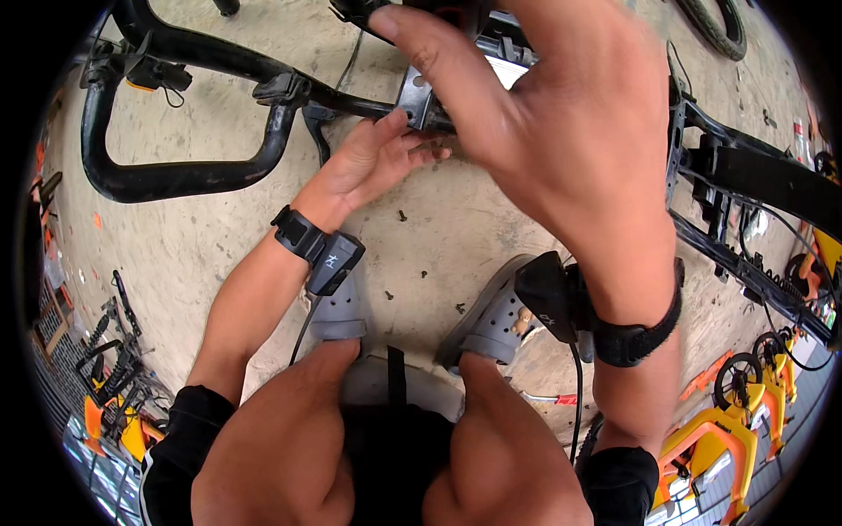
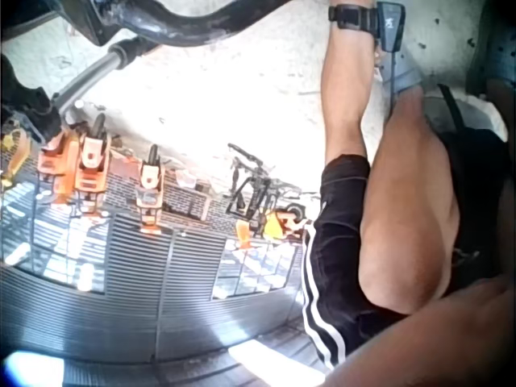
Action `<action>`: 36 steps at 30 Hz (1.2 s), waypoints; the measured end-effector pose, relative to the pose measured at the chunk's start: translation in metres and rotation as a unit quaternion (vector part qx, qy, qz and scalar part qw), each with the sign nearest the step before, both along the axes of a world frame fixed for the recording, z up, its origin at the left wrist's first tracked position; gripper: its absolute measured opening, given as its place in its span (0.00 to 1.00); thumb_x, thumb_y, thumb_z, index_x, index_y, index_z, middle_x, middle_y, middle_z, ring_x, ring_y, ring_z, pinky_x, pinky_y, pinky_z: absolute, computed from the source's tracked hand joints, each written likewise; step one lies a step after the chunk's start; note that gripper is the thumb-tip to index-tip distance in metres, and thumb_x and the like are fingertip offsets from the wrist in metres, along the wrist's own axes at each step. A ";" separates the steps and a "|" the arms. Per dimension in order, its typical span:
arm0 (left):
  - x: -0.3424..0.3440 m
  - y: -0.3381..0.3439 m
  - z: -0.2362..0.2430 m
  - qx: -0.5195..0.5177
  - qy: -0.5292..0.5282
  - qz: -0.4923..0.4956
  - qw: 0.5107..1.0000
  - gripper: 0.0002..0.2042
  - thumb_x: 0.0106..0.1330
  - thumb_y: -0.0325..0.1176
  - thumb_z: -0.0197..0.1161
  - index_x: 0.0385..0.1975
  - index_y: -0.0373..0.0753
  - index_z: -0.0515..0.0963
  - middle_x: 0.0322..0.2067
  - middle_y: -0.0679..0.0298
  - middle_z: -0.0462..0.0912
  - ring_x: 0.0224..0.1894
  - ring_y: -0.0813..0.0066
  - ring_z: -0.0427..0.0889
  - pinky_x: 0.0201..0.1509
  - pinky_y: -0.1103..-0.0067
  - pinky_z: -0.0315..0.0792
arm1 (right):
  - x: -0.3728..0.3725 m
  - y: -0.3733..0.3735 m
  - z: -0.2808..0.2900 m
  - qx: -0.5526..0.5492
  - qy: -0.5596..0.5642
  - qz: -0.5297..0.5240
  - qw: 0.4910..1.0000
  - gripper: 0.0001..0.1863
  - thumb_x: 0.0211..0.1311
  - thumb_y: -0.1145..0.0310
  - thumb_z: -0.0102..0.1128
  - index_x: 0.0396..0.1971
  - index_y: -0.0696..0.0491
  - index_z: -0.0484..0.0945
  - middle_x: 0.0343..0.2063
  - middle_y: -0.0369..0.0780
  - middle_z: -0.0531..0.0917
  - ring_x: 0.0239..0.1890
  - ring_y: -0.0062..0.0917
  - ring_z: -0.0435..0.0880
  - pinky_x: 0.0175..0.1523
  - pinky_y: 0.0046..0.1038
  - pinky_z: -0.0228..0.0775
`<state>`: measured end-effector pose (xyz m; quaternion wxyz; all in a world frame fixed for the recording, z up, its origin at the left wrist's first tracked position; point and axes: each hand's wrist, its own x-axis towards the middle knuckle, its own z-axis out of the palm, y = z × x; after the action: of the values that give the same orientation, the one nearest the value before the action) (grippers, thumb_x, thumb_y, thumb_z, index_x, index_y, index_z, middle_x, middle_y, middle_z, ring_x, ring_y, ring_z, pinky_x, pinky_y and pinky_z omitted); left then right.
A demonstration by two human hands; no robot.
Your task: The person assembles a component by joining two plastic pieces by hand and then uses a screwdriver to secure a plate onto a motorcycle chassis.
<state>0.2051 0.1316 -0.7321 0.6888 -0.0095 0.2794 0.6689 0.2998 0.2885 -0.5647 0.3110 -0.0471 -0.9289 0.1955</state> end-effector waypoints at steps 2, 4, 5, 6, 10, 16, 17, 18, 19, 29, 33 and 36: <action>0.001 0.002 0.000 -0.014 -0.008 0.004 1.000 0.14 0.67 0.34 0.62 0.47 0.31 0.76 0.45 0.56 0.80 0.50 0.64 0.77 0.56 0.67 0.73 | 0.007 -0.014 0.017 -0.035 -0.048 -0.035 0.998 0.25 0.59 0.78 0.59 0.59 0.63 0.70 0.41 0.48 0.81 0.38 0.24 0.81 0.46 0.24 0.74; -0.001 0.003 -0.003 -0.036 0.001 0.007 0.999 0.14 0.65 0.32 0.65 0.47 0.31 0.77 0.44 0.57 0.80 0.45 0.67 0.78 0.51 0.69 0.75 | -0.004 -0.035 0.025 -0.106 -0.068 -0.105 0.987 0.24 0.58 0.78 0.62 0.56 0.63 0.73 0.37 0.46 0.83 0.36 0.22 0.81 0.43 0.22 0.74; 0.000 0.003 -0.003 -0.038 0.006 0.010 0.999 0.14 0.64 0.32 0.65 0.46 0.31 0.77 0.43 0.58 0.80 0.45 0.68 0.78 0.51 0.69 0.75 | -0.005 -0.036 0.021 -0.138 -0.044 -0.106 0.984 0.23 0.58 0.78 0.63 0.55 0.62 0.74 0.37 0.45 0.83 0.36 0.21 0.81 0.42 0.22 0.74; 0.001 0.004 -0.002 -0.041 0.010 0.014 0.999 0.14 0.64 0.33 0.65 0.45 0.31 0.77 0.43 0.58 0.80 0.45 0.68 0.78 0.51 0.69 0.75 | -0.006 -0.036 0.018 -0.169 -0.020 -0.107 0.980 0.22 0.58 0.77 0.64 0.54 0.62 0.75 0.36 0.44 0.83 0.35 0.21 0.82 0.41 0.21 0.74; 0.001 0.003 -0.010 -0.050 0.037 0.011 0.998 0.15 0.64 0.36 0.64 0.46 0.35 0.77 0.45 0.59 0.82 0.49 0.66 0.78 0.55 0.66 0.73 | 0.002 -0.007 0.006 0.026 0.050 -0.004 0.998 0.18 0.59 0.75 0.63 0.50 0.62 0.79 0.41 0.45 0.82 0.35 0.21 0.81 0.40 0.22 0.74; 0.001 0.005 -0.013 -0.044 0.043 0.012 0.998 0.15 0.63 0.36 0.65 0.45 0.35 0.78 0.44 0.60 0.82 0.49 0.66 0.79 0.57 0.66 0.73 | 0.012 -0.006 0.005 -0.089 0.081 0.071 0.990 0.17 0.60 0.74 0.63 0.49 0.62 0.79 0.45 0.48 0.80 0.38 0.25 0.82 0.43 0.24 0.75; 0.000 0.005 -0.014 -0.044 0.045 0.012 0.998 0.15 0.63 0.36 0.65 0.45 0.35 0.78 0.44 0.59 0.82 0.49 0.66 0.79 0.57 0.65 0.73 | 0.010 -0.007 0.004 -0.089 0.088 0.076 0.989 0.17 0.60 0.74 0.63 0.49 0.62 0.79 0.45 0.48 0.80 0.38 0.25 0.82 0.43 0.24 0.75; 0.000 0.004 -0.014 -0.045 0.047 0.012 0.998 0.15 0.63 0.36 0.65 0.45 0.35 0.78 0.44 0.59 0.82 0.49 0.66 0.79 0.57 0.65 0.73 | 0.009 -0.007 0.003 -0.082 0.095 0.076 0.989 0.17 0.60 0.74 0.63 0.49 0.62 0.79 0.45 0.48 0.80 0.38 0.25 0.82 0.43 0.24 0.75; 0.000 0.004 -0.014 -0.045 0.050 0.012 0.998 0.15 0.62 0.36 0.65 0.45 0.35 0.78 0.44 0.59 0.82 0.49 0.66 0.79 0.57 0.65 0.73 | 0.009 -0.009 0.001 -0.076 0.099 0.075 0.989 0.16 0.60 0.75 0.63 0.48 0.62 0.79 0.45 0.48 0.80 0.38 0.25 0.82 0.43 0.24 0.75; -0.002 0.006 -0.010 -0.044 0.055 0.003 0.997 0.14 0.61 0.35 0.67 0.41 0.33 0.78 0.40 0.61 0.80 0.45 0.69 0.77 0.55 0.67 0.76 | 0.008 -0.013 -0.012 -0.051 0.134 0.068 0.987 0.15 0.59 0.76 0.63 0.47 0.62 0.80 0.45 0.47 0.81 0.39 0.26 0.82 0.44 0.24 0.75; -0.001 0.007 -0.015 -0.044 0.055 0.010 0.997 0.15 0.60 0.36 0.68 0.41 0.33 0.78 0.41 0.60 0.79 0.45 0.68 0.77 0.55 0.67 0.76 | 0.007 -0.011 -0.016 -0.042 0.148 0.056 0.987 0.15 0.59 0.77 0.63 0.47 0.62 0.80 0.45 0.47 0.81 0.40 0.26 0.82 0.45 0.23 0.75; -0.001 0.006 -0.016 -0.037 0.068 0.005 0.997 0.16 0.60 0.38 0.68 0.42 0.34 0.78 0.43 0.58 0.80 0.47 0.67 0.77 0.57 0.67 0.74 | 0.006 -0.008 -0.019 -0.032 0.159 0.047 0.986 0.15 0.59 0.78 0.62 0.47 0.62 0.80 0.45 0.47 0.81 0.40 0.26 0.83 0.45 0.23 0.75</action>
<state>0.2038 0.1375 -0.7483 0.6640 0.0094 0.3498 0.6608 0.3059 0.2808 -0.5833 0.4434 0.0180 -0.8622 0.2444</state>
